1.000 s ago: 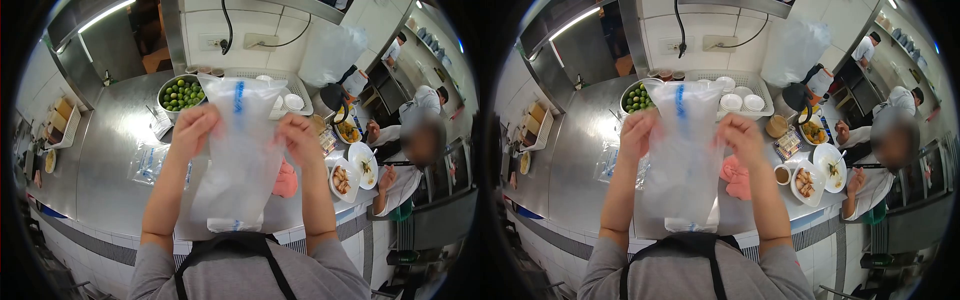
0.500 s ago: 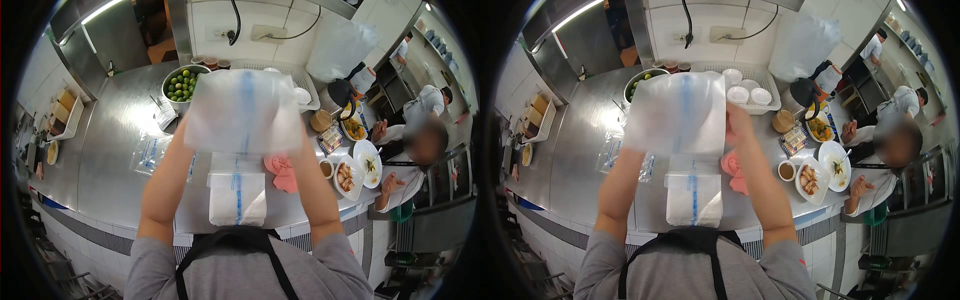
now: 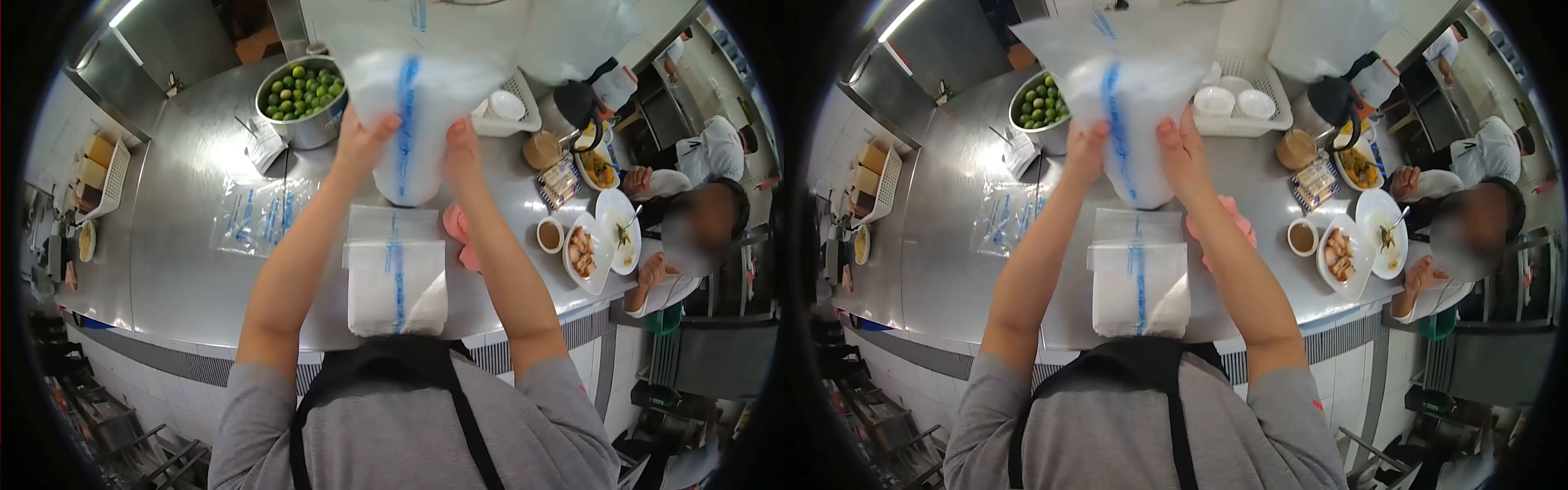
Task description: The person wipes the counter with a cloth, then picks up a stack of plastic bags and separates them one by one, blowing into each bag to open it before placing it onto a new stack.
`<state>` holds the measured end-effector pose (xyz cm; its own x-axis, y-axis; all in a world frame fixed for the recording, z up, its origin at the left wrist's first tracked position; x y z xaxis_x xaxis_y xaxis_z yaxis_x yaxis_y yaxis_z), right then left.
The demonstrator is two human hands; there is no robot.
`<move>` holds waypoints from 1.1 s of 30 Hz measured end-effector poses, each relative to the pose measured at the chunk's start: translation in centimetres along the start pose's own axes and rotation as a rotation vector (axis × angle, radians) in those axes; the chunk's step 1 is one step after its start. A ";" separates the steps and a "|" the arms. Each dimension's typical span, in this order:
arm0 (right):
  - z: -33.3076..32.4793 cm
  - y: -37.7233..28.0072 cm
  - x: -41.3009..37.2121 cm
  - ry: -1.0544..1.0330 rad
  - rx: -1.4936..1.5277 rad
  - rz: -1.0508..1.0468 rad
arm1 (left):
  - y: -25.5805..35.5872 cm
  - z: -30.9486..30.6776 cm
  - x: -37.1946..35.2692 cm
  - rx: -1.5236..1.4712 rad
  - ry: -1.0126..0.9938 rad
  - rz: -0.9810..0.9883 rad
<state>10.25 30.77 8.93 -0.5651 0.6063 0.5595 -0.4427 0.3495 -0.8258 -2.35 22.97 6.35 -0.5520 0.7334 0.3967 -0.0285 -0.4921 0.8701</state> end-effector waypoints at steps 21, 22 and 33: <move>-1.7 -1.6 -9.5 -0.377 -0.316 0.498 | 2.5 -1.9 -10.7 0.619 -0.238 -0.127; -1.2 -3.3 -8.3 -0.366 -0.288 0.399 | 2.7 -2.4 -9.8 0.476 -0.128 -0.279; -2.8 -7.6 -2.7 -0.127 -0.246 0.360 | 8.8 0.6 -4.6 0.347 -0.070 -0.214</move>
<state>17.09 28.46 13.55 -0.7403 0.6333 0.2255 -0.0324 0.3014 -0.9530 0.47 15.54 12.34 -0.5062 0.8379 0.2042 0.1528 -0.1459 0.9774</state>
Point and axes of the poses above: each hand's wrist, its own x-axis towards the middle knuckle, its own z-axis out of the palm, y = z × x, the point moved 7 cm from there along x, towards the middle knuckle, and after that the axes turned 2 degrees about -x, right-handed, at the moved point
